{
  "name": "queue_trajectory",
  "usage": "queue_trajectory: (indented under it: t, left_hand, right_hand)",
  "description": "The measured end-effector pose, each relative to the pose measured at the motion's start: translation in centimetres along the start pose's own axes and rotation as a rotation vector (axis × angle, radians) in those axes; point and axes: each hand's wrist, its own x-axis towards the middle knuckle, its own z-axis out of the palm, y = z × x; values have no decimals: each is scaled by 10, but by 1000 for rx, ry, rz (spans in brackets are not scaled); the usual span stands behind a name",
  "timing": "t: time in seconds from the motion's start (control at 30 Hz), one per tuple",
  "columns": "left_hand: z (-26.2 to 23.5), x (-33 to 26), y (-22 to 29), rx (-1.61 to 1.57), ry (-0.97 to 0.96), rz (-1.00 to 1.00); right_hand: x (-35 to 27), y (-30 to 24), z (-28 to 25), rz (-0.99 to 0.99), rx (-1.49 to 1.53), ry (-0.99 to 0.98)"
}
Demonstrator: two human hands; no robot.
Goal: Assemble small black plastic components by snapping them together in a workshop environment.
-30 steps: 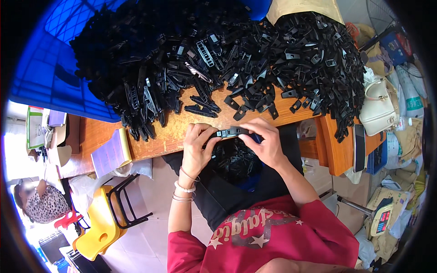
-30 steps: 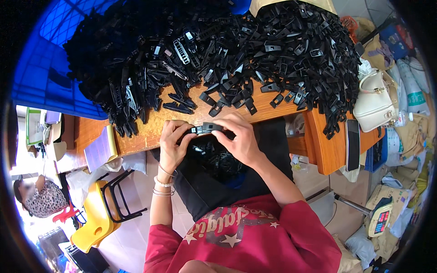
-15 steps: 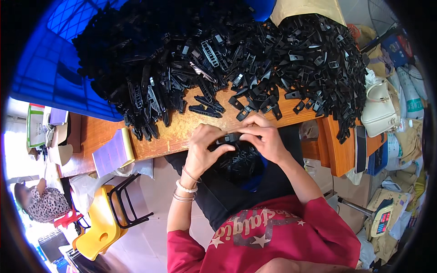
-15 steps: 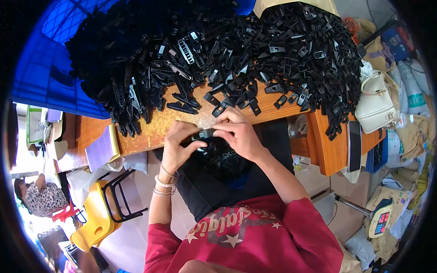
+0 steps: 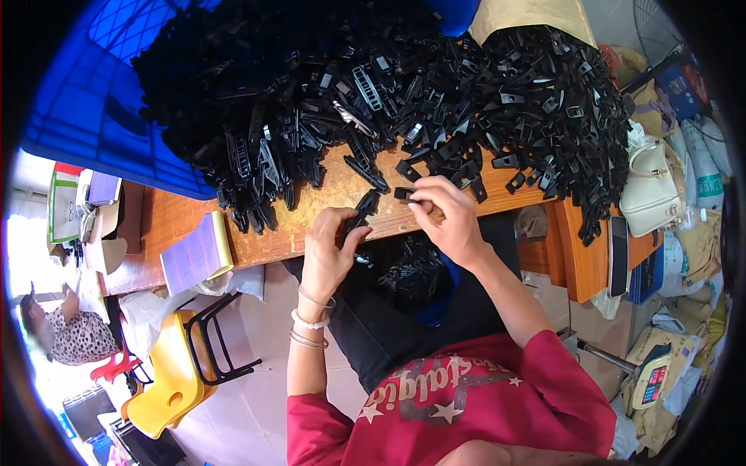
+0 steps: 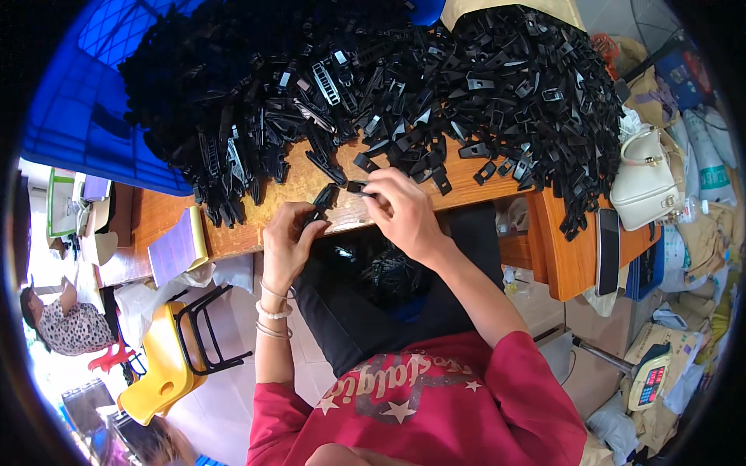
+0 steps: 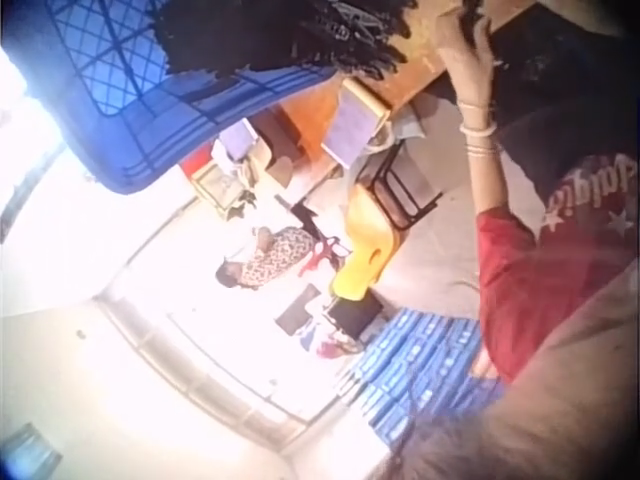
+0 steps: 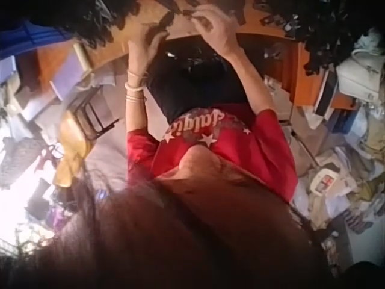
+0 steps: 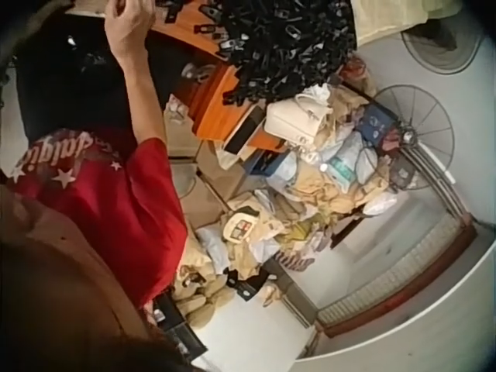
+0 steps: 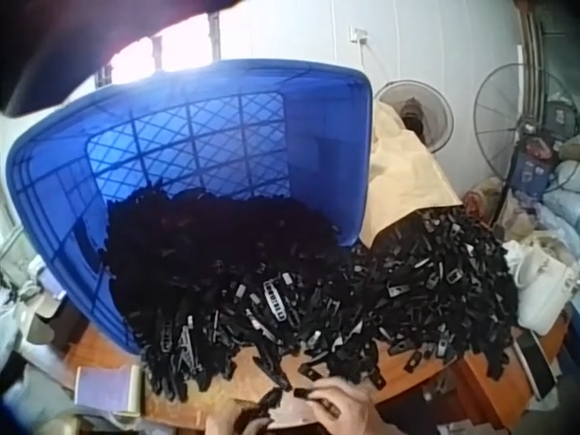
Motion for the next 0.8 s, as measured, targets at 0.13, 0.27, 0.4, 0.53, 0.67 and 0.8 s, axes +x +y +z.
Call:
queue_trajectory:
  t: [0.13, 0.27, 0.4, 0.53, 0.67, 0.8]
  left_hand:
    - [-2, 5, -3, 261, 152, 369]
    - [0, 3, 2, 235, 33, 421]
    - [0, 3, -6, 158, 64, 373]
    - [-1, 3, -5, 153, 46, 385]
    - [0, 5, -5, 171, 44, 392]
    - [1, 5, -5, 181, 43, 396]
  right_hand:
    - [5, -10, 6, 239, 270, 21]
    - [-1, -5, 4, 112, 144, -2]
    - [-11, 1, -2, -116, -384, 70]
    - [-16, 0, -2, 146, 175, 13]
    - [-18, -1, 5, 166, 352, 43]
    - [-17, -8, 11, 60, 172, -6]
